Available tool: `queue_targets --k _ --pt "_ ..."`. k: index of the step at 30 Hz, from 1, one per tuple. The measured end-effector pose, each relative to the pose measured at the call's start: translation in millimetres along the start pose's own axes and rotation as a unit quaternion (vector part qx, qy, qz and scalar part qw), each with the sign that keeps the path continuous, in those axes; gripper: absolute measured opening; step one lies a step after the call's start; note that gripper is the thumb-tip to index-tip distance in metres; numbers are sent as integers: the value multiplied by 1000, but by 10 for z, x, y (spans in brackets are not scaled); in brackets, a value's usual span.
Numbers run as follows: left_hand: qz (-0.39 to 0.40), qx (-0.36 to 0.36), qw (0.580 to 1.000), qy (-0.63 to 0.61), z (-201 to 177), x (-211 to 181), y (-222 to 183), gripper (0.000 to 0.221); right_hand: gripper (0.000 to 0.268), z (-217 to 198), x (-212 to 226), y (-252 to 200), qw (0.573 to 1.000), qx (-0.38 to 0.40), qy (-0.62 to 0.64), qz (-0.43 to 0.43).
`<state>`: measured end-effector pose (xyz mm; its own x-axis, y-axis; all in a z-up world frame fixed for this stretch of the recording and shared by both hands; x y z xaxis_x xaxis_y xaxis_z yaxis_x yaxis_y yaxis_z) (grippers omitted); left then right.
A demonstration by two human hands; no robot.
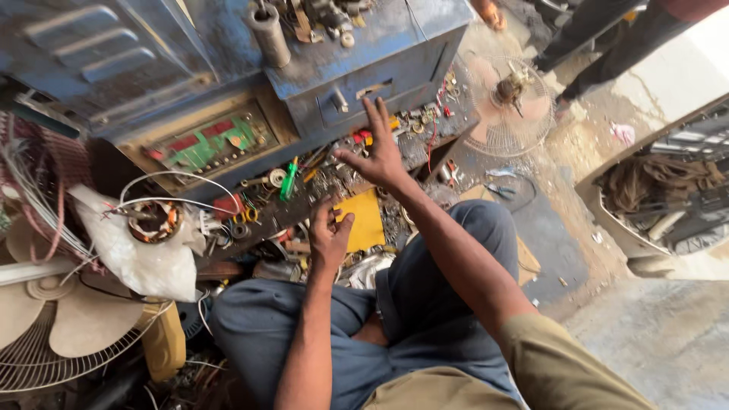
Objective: The person sits cross-legged on the floor and uses a hammer to tap a cylindrical metal part. They repeatedly insert the part into a slot on a blue metal cabinet, tap it, and remove it to inspect the fit.
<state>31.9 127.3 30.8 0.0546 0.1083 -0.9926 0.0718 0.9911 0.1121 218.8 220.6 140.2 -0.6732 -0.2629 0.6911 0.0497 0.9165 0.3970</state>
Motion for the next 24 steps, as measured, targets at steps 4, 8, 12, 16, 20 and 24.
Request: queue_targets --k 4,8,12,16,20,24 --pt "37 16 999 -25 51 -5 -164 44 104 53 -51 -31 996 45 76 -30" --pt "49 25 997 56 75 -155 -88 38 102 308 148 6 991 89 -57 -84" --pt "46 24 995 90 91 -229 -169 36 105 346 168 -131 997 42 -51 -46" --pt "11 26 993 111 77 -326 -134 35 108 40 232 14 998 -56 18 -23" --pt "12 23 998 66 84 -335 -127 33 108 -7 365 60 996 -25 -44 -73" --pt "5 15 997 71 27 -212 -195 34 110 48 486 -116 997 -17 -23 -75"
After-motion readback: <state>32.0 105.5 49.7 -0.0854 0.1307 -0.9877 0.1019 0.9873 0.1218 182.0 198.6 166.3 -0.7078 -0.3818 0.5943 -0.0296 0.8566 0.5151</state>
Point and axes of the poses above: each hand's wrist, its own y-axis towards the middle knuckle, its own z-axis out of the palm, x = y × z, the point moved 10 cm from there along y, towards the middle knuckle, and after that the axes turned 9 degrees about -y, right-handed, at the moved point
